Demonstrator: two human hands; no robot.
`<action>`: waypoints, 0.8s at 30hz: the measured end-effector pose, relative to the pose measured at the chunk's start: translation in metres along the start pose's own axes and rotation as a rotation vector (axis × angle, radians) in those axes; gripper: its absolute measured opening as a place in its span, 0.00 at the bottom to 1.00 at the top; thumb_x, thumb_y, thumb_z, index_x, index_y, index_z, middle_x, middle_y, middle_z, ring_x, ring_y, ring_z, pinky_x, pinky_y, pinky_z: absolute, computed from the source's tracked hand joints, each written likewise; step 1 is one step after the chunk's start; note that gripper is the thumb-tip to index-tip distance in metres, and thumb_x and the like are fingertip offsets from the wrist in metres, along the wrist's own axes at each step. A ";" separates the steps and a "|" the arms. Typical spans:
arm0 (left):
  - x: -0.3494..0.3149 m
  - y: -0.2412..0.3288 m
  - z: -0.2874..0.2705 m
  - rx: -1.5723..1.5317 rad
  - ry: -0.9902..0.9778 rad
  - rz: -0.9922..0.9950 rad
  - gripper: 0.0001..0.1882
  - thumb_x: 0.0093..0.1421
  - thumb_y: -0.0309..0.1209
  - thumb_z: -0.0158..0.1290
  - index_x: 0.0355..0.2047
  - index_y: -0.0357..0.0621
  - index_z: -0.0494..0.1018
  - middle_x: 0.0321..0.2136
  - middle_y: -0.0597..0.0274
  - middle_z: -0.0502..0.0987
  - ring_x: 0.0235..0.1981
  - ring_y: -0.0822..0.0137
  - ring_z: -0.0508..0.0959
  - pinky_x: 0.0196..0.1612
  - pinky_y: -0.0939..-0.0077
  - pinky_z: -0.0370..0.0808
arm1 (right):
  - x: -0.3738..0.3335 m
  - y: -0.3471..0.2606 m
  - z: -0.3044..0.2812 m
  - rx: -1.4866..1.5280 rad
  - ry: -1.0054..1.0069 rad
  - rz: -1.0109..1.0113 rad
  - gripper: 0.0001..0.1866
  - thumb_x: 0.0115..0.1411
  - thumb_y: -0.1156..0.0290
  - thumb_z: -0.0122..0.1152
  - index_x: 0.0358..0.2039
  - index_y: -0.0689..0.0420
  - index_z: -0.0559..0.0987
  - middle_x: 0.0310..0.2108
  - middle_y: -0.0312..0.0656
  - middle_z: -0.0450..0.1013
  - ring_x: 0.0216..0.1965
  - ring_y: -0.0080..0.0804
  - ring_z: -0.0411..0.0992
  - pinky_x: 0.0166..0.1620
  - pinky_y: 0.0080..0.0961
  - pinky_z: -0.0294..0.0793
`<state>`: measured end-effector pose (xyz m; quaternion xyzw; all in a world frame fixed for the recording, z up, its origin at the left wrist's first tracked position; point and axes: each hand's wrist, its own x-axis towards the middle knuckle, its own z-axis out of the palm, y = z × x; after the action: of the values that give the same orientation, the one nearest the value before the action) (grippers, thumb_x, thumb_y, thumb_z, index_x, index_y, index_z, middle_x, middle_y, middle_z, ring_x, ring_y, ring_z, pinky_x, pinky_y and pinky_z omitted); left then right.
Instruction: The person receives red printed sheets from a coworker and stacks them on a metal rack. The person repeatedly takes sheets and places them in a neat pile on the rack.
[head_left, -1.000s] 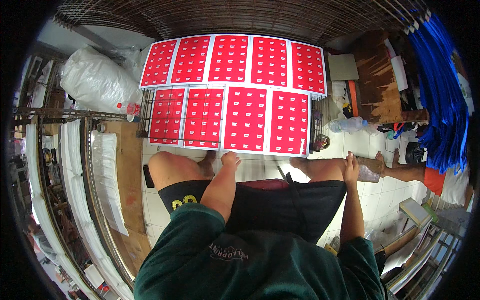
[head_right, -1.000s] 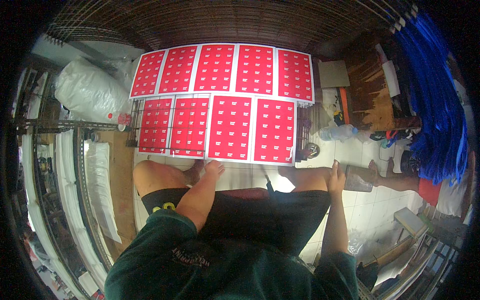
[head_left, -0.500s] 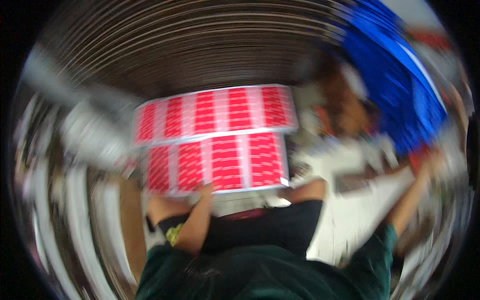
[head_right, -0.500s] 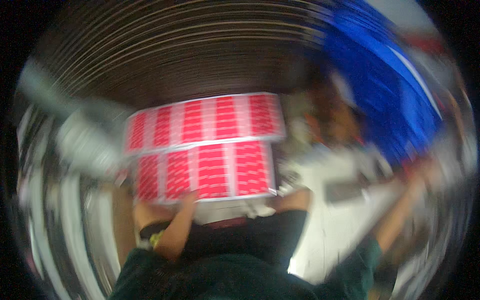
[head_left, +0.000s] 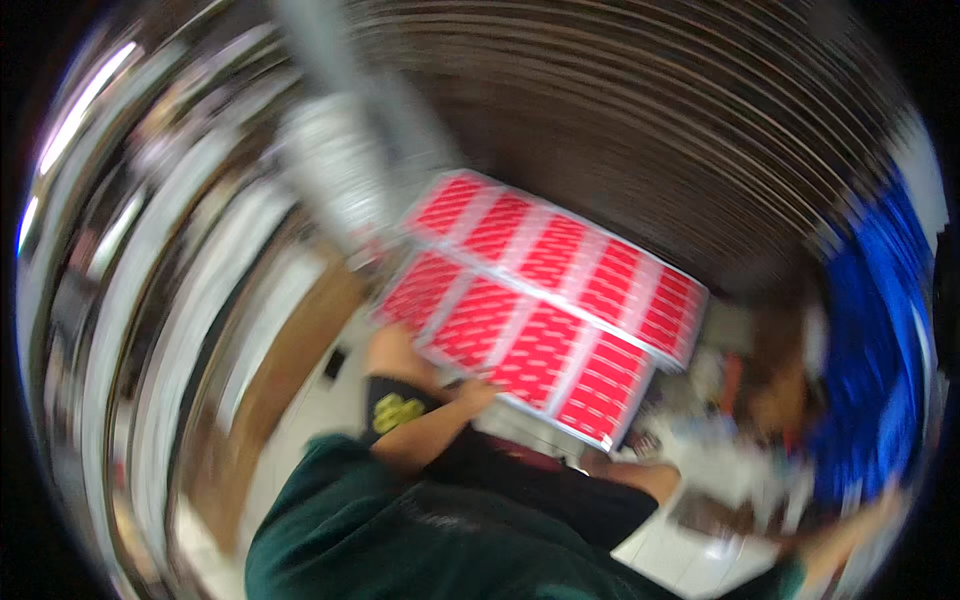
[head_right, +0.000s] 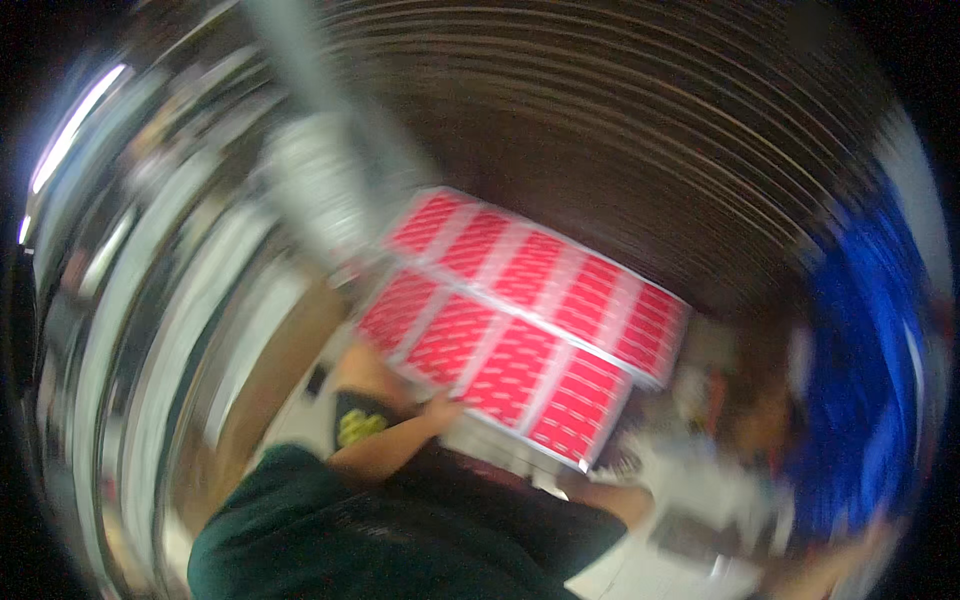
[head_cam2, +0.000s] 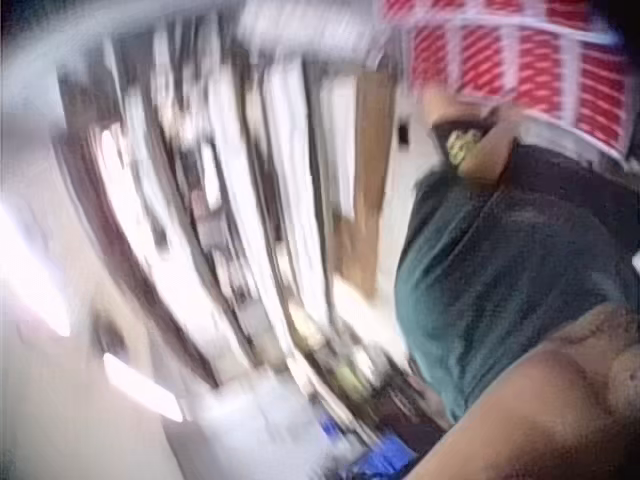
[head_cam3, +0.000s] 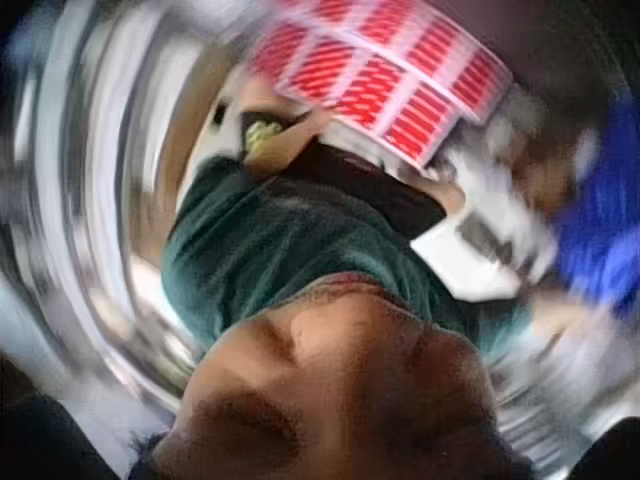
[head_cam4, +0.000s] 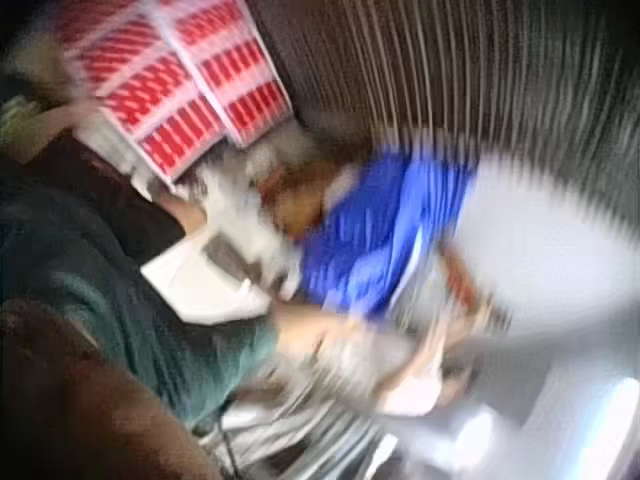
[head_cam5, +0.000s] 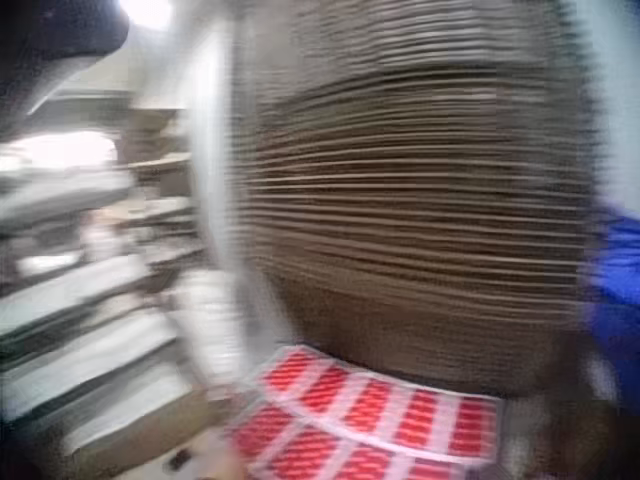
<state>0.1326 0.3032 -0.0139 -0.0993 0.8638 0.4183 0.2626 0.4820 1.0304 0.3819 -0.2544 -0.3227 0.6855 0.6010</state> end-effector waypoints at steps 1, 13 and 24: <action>0.000 -0.017 0.014 -0.537 -0.022 -0.013 0.20 0.49 0.31 0.58 0.42 0.39 0.69 0.31 0.57 0.75 0.29 0.65 0.74 0.30 0.73 0.72 | 0.009 -0.009 0.000 0.084 0.000 0.006 0.25 0.58 0.56 0.43 0.50 0.62 0.66 0.50 0.55 0.61 0.51 0.49 0.59 0.53 0.43 0.58; 0.023 -0.022 -0.004 -0.386 -0.149 -0.136 0.31 0.51 0.27 0.51 0.53 0.55 0.52 0.36 0.56 0.70 0.28 0.63 0.73 0.23 0.75 0.68 | -0.006 -0.039 0.046 -0.164 -0.159 -0.083 0.29 0.61 0.52 0.40 0.55 0.60 0.56 0.54 0.54 0.57 0.52 0.48 0.60 0.55 0.42 0.58; 0.001 -0.011 -0.023 -0.406 -0.162 -0.135 0.33 0.49 0.27 0.53 0.54 0.55 0.52 0.37 0.57 0.70 0.28 0.63 0.73 0.26 0.71 0.68 | 0.001 -0.062 0.064 -0.376 -0.139 -0.065 0.19 0.61 0.72 0.36 0.53 0.60 0.58 0.51 0.50 0.61 0.52 0.39 0.62 0.54 0.39 0.64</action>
<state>0.1275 0.2785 -0.0103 -0.1737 0.7296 0.5715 0.3330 0.4759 1.0271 0.4708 -0.3036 -0.4937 0.6095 0.5409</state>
